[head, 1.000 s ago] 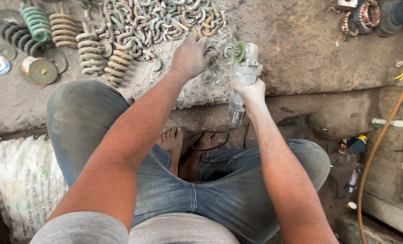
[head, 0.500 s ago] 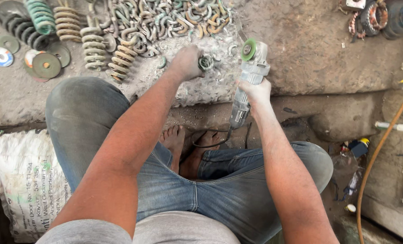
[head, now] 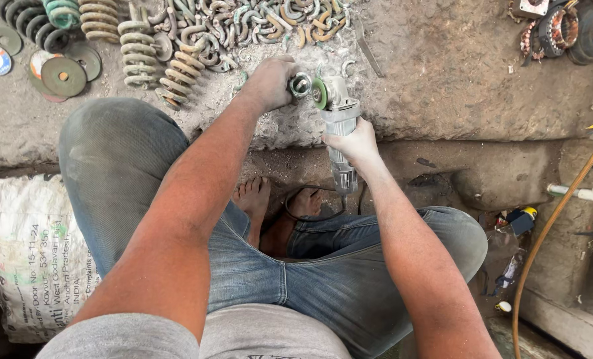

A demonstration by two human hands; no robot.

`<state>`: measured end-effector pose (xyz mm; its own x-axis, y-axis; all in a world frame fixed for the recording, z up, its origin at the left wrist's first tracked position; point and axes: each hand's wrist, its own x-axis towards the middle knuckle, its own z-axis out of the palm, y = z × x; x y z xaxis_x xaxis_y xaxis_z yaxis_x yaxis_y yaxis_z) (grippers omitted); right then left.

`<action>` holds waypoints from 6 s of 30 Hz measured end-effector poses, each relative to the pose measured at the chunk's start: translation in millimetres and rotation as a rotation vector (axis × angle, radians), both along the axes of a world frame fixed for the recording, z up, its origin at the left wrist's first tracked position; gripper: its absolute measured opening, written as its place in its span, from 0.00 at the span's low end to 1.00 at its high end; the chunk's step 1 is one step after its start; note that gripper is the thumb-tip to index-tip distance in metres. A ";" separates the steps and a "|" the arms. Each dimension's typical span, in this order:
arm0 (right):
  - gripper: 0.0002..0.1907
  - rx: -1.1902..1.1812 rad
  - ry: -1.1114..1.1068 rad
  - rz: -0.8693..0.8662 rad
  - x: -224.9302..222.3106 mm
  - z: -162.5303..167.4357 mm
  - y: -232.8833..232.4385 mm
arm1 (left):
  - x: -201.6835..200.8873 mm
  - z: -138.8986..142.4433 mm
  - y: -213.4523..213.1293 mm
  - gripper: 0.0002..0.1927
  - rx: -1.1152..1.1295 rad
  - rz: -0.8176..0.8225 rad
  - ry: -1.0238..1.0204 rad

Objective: The person wraps a yellow hose with electrical tape, then walks to a work area and sits on the floor. They use an angle grinder to grind a small metal part, repeatedly repositioning it to smooth the surface.

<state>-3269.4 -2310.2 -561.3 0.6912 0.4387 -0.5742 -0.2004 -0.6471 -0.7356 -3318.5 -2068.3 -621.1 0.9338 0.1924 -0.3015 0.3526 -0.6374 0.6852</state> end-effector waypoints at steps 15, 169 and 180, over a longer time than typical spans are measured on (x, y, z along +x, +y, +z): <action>0.19 -0.076 -0.106 0.065 -3.1 -5.1 10.2 | 1.1 -4.9 1.2 0.10 0.066 -0.051 -0.057; 0.21 0.037 0.051 -0.054 1.8 -7.9 12.9 | -4.9 1.7 3.3 0.19 0.017 0.085 0.153; 0.23 -0.104 -0.080 0.095 2.1 -18.2 16.5 | -1.4 -8.9 0.1 0.18 0.110 0.007 0.122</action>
<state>-3267.3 -2293.8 -579.5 0.6947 0.4455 -0.5648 -0.0777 -0.7341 -0.6746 -3319.9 -2068.1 -630.0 0.8902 0.2367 -0.3893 0.4334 -0.7036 0.5632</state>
